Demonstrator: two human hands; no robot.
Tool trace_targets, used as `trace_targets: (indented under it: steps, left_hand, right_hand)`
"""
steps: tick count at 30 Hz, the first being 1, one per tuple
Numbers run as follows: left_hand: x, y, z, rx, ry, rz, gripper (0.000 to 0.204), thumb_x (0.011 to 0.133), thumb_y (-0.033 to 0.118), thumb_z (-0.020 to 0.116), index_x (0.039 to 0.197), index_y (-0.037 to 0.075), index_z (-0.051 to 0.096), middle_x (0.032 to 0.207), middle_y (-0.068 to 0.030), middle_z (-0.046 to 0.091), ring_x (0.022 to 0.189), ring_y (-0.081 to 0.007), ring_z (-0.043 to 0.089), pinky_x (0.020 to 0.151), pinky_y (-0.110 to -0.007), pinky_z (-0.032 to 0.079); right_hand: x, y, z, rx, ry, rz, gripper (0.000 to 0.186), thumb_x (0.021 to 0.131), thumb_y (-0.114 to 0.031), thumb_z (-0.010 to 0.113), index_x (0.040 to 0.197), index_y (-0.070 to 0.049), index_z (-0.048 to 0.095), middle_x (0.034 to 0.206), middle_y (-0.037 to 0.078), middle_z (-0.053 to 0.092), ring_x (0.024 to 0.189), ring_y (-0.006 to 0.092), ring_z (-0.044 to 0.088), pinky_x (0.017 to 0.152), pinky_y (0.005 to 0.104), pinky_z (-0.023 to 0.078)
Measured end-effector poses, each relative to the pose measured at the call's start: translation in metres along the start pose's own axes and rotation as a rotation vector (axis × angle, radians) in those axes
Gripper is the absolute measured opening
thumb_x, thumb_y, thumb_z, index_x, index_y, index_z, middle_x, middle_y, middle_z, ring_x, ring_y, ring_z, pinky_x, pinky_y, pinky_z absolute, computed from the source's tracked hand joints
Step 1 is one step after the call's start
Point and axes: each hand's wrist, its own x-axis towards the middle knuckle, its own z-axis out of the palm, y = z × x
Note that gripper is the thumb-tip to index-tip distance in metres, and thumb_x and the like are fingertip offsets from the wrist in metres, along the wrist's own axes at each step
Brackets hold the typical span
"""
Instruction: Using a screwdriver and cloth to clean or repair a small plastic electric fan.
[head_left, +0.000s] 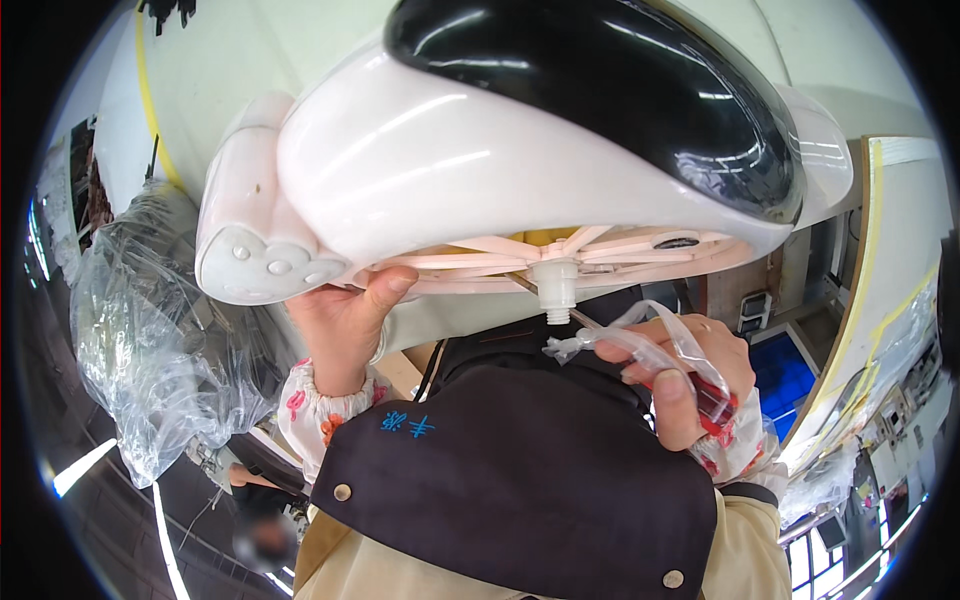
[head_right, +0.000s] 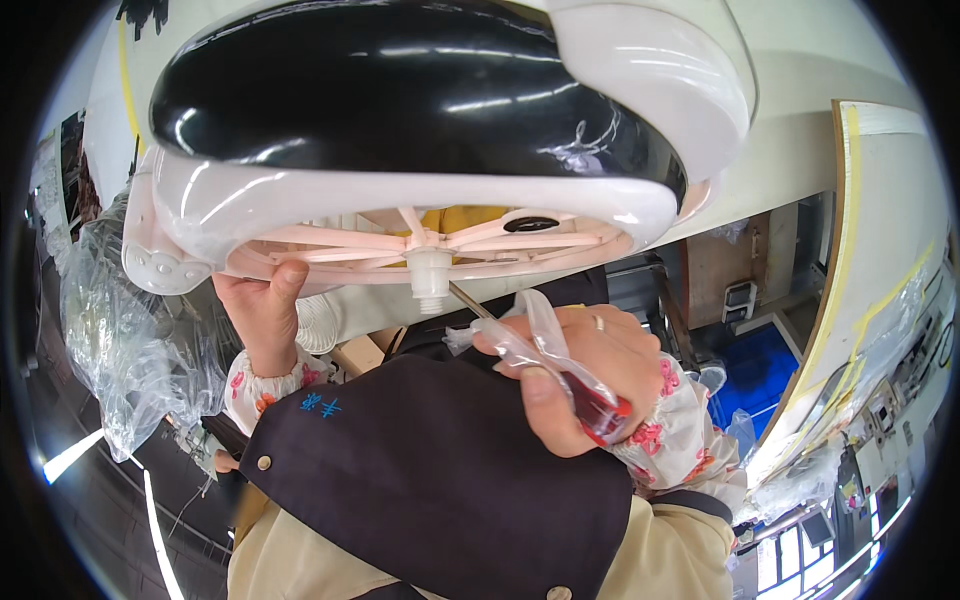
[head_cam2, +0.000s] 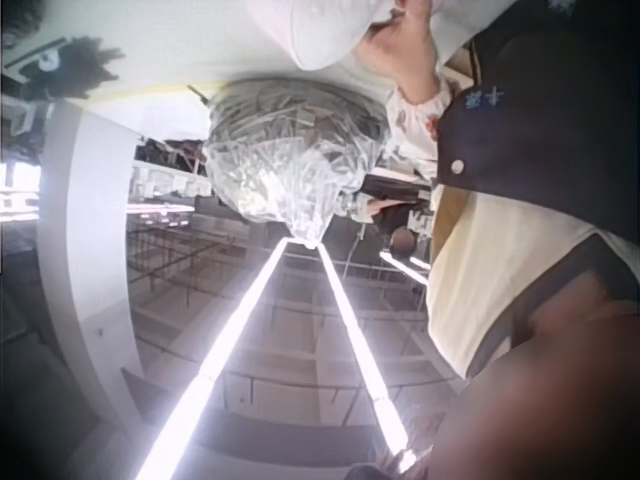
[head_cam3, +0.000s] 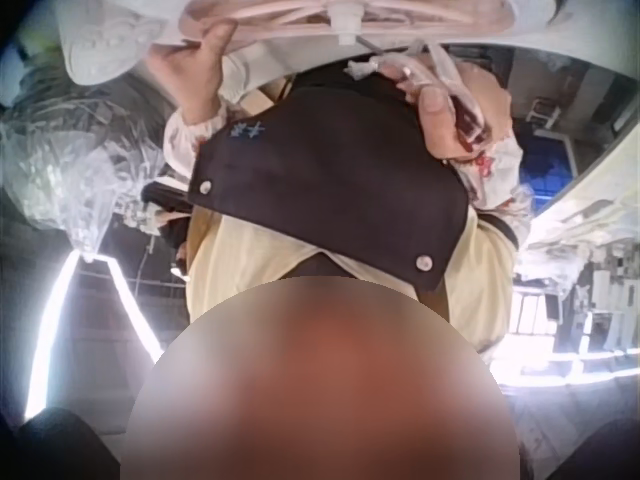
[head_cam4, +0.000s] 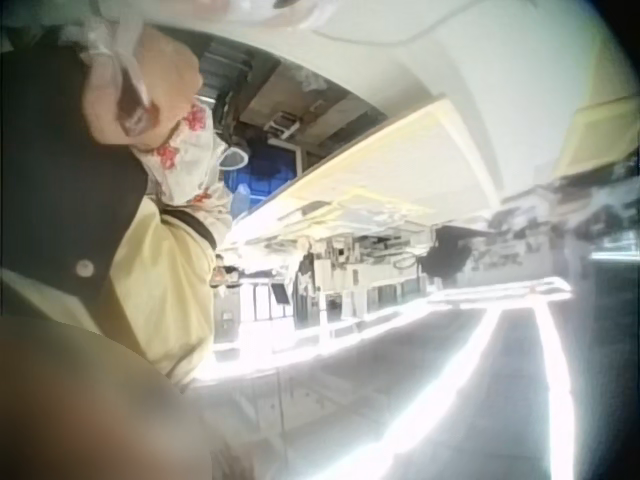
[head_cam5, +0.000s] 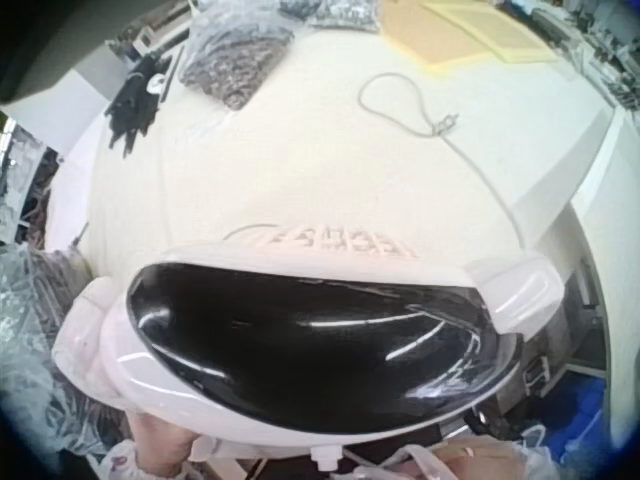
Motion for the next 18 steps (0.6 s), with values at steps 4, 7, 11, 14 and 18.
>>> trace_targets:
  steps: [4, 7, 11, 14, 18]
  left_hand:
    - [-0.004, 0.004, 0.001, 0.044, 0.008, 0.006, 0.062, 0.062, 0.027, 0.076, 0.107, -0.001, 0.044, 0.098, -0.0071, 0.053, 0.088, -0.0146, 0.053, 0.078, -0.027, 0.042]
    - [-0.007, 0.005, 0.001, 0.085, 0.009, 0.01, 0.058, 0.062, 0.029, 0.076, 0.102, -0.002, 0.048, 0.094, -0.0068, 0.056, 0.084, -0.0144, 0.054, 0.076, -0.027, 0.043]
    - [-0.01, 0.0, -0.001, 0.136, 0.035, 0.036, 0.058, 0.062, 0.03, 0.076, 0.101, -0.003, 0.05, 0.092, -0.0068, 0.056, 0.083, -0.015, 0.054, 0.077, -0.027, 0.042]
    - [-0.005, -0.01, -0.004, 0.026, 0.077, 0.019, 0.066, 0.065, 0.022, 0.074, 0.114, -0.003, 0.038, 0.103, -0.0092, 0.052, 0.091, -0.016, 0.052, 0.079, -0.027, 0.041]
    - [0.004, -0.025, -0.013, -0.032, 0.069, 0.086, 0.068, 0.07, 0.024, 0.07, 0.119, -0.002, 0.031, 0.107, -0.0086, 0.049, 0.092, -0.0156, 0.051, 0.079, -0.027, 0.041]
  right_hand:
    - [-0.004, -0.013, 0.001, -0.143, 0.006, -0.041, 0.006, 0.067, -0.005, 0.055, 0.07, 0.0, 0.057, 0.07, 0.01, 0.062, 0.054, 0.0185, 0.06, 0.048, 0.0251, 0.047]
    - [-0.003, -0.011, 0.006, -0.177, 0.03, -0.106, 0.007, 0.067, -0.007, 0.056, 0.07, 0.0, 0.057, 0.07, 0.01, 0.062, 0.055, 0.0187, 0.06, 0.048, 0.0258, 0.047]
    - [-0.006, -0.006, 0.005, 0.032, 0.043, 0.035, 0.01, 0.07, -0.009, 0.055, 0.072, 0.001, 0.056, 0.072, 0.012, 0.062, 0.055, 0.0198, 0.06, 0.048, 0.0267, 0.047]
    - [-0.01, -0.009, 0.001, 0.064, 0.048, 0.196, 0.034, 0.072, -0.031, 0.051, 0.078, 0.001, 0.059, 0.072, 0.011, 0.062, 0.058, 0.018, 0.059, 0.052, 0.0254, 0.047]
    - [-0.002, -0.005, -0.003, -0.037, -0.012, 0.15, 0.032, 0.07, -0.027, 0.052, 0.081, 0.002, 0.06, 0.07, 0.012, 0.061, 0.056, 0.0177, 0.059, 0.052, 0.025, 0.047]
